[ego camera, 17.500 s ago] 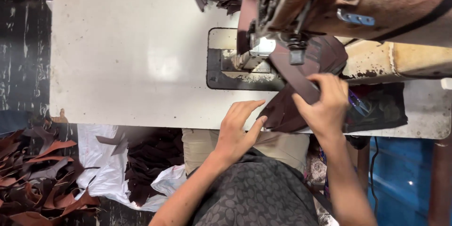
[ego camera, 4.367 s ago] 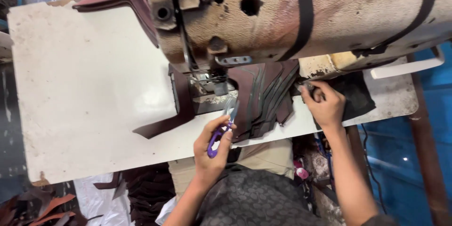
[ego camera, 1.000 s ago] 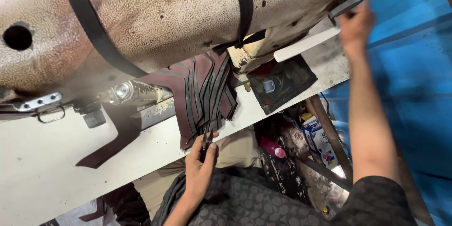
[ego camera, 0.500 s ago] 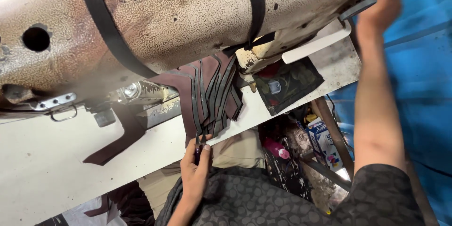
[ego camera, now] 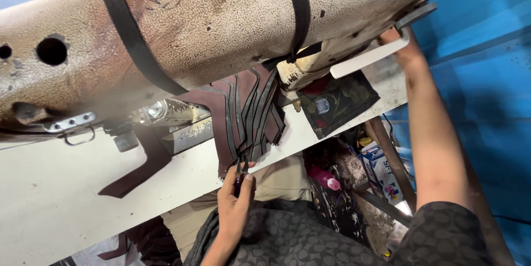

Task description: Stitching together leather components for shoe uppers using an industrial sewing machine.

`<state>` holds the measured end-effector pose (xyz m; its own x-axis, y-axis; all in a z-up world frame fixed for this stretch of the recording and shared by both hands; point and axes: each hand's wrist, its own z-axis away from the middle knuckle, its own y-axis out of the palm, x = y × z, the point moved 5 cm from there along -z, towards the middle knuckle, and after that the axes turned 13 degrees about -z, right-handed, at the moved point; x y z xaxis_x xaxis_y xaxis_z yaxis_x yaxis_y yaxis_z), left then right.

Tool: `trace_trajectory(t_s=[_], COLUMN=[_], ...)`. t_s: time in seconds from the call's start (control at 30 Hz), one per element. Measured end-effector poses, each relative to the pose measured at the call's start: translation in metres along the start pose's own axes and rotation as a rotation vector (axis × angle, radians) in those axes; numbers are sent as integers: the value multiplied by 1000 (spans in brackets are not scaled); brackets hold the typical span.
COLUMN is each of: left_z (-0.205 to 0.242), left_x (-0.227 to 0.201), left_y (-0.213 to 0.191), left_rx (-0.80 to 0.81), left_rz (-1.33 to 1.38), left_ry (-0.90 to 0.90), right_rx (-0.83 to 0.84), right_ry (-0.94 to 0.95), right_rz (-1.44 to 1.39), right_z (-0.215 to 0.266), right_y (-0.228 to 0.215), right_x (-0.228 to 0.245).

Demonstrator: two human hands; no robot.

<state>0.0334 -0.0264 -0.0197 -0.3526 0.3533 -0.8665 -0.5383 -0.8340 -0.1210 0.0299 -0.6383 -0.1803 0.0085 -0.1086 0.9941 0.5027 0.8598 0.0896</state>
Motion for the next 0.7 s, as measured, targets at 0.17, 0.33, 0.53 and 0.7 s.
trace_trajectory(t_s=[0.17, 0.33, 0.53, 0.7], left_z=[0, -4, -10, 8], left_x=[-1, -9, -21, -87], left_y=[-9, -7, -10, 9], left_rx=[-45, -20, -77, 58], left_rz=[-17, 3, -108, -301], left_ry=[-23, -19, 176, 592], right_rx=[-318, -614, -575, 92], right_ry=[-523, -655, -627, 108], right_rz=[1000, 1010, 536, -135], right_z=[16, 82, 171, 269], right_y=[-41, -32, 115, 354], right_x=[71, 148, 179, 137])
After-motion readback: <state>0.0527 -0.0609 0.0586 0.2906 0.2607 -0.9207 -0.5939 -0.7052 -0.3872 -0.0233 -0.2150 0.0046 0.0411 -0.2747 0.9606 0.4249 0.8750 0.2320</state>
